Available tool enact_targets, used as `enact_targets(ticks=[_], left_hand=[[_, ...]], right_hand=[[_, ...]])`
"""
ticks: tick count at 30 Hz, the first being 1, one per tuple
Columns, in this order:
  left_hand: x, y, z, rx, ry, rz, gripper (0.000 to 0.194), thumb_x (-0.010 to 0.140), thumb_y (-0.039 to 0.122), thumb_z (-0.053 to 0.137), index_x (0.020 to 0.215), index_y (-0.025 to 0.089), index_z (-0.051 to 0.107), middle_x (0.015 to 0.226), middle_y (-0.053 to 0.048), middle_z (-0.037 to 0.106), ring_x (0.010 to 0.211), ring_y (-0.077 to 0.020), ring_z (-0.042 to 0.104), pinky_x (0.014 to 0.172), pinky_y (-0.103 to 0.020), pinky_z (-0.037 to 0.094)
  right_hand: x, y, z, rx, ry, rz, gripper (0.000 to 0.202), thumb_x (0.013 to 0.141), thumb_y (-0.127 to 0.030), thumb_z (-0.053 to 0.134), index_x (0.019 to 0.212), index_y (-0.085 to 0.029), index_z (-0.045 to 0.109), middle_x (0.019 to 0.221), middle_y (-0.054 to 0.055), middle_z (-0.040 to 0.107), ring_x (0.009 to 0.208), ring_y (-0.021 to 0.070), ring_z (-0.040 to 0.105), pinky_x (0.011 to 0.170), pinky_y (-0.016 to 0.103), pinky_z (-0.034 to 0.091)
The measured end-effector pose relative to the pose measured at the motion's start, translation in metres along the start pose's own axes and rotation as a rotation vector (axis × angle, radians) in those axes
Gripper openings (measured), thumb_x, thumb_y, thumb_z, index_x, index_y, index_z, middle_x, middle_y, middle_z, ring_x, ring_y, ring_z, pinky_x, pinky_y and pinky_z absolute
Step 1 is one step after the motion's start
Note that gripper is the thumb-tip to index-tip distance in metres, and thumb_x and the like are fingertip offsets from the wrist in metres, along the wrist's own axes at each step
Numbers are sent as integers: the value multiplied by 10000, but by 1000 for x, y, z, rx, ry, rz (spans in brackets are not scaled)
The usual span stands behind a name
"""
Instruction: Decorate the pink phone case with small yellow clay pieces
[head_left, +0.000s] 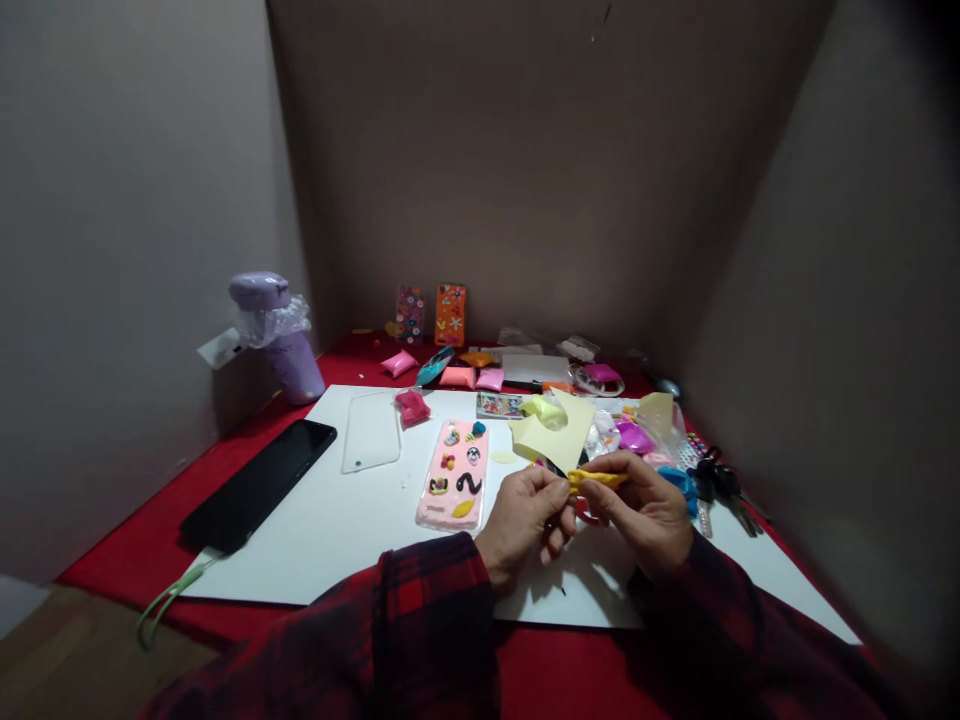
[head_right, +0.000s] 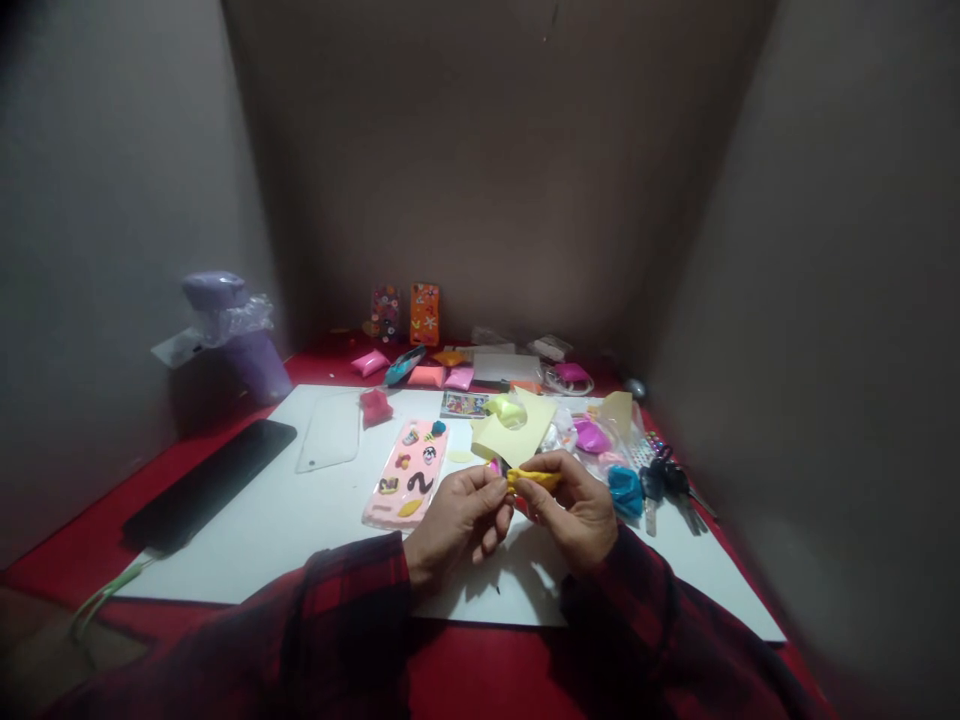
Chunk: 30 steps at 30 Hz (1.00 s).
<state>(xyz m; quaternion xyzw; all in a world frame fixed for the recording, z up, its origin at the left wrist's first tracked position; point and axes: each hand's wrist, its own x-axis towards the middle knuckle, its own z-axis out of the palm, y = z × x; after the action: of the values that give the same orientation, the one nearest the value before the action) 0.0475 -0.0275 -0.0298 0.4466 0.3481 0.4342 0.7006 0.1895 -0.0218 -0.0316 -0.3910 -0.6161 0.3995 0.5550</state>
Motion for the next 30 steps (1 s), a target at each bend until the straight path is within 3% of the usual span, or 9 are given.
enact_targets(ticks=[6, 13, 18, 30], left_hand=[[2, -5, -1, 44, 14, 29, 329, 763, 498, 499, 723, 176, 450, 515, 46, 501, 318, -36, 364, 281, -137, 235], [1, -4, 3, 215, 114, 123, 356, 833, 513, 366, 741, 178, 447, 526, 44, 495, 333, -37, 324, 307, -143, 224], [-1, 1, 5, 312, 84, 140, 298, 816, 450, 462, 719, 169, 454, 528, 48, 486, 374, -34, 351, 364, -147, 251], [-3, 2, 5, 327, 114, 208, 317, 844, 408, 435, 656, 156, 472, 514, 49, 461, 389, -33, 344, 395, -160, 262]], right_hand=[[2, 1, 1, 47, -1, 39, 147, 756, -300, 630, 803, -190, 546, 560, -40, 507, 442, 93, 467, 399, 215, 378], [7, 4, 0, 98, 17, 62, 188, 741, -327, 639, 777, -175, 533, 502, -60, 473, 401, 79, 422, 381, 211, 354], [7, 3, 0, 102, 9, 68, 186, 746, -322, 635, 765, -174, 524, 526, -62, 471, 409, 71, 424, 388, 207, 348], [9, 5, 0, 116, -18, 54, 201, 762, -345, 616, 804, -168, 530, 509, -58, 493, 396, 74, 440, 382, 208, 349]])
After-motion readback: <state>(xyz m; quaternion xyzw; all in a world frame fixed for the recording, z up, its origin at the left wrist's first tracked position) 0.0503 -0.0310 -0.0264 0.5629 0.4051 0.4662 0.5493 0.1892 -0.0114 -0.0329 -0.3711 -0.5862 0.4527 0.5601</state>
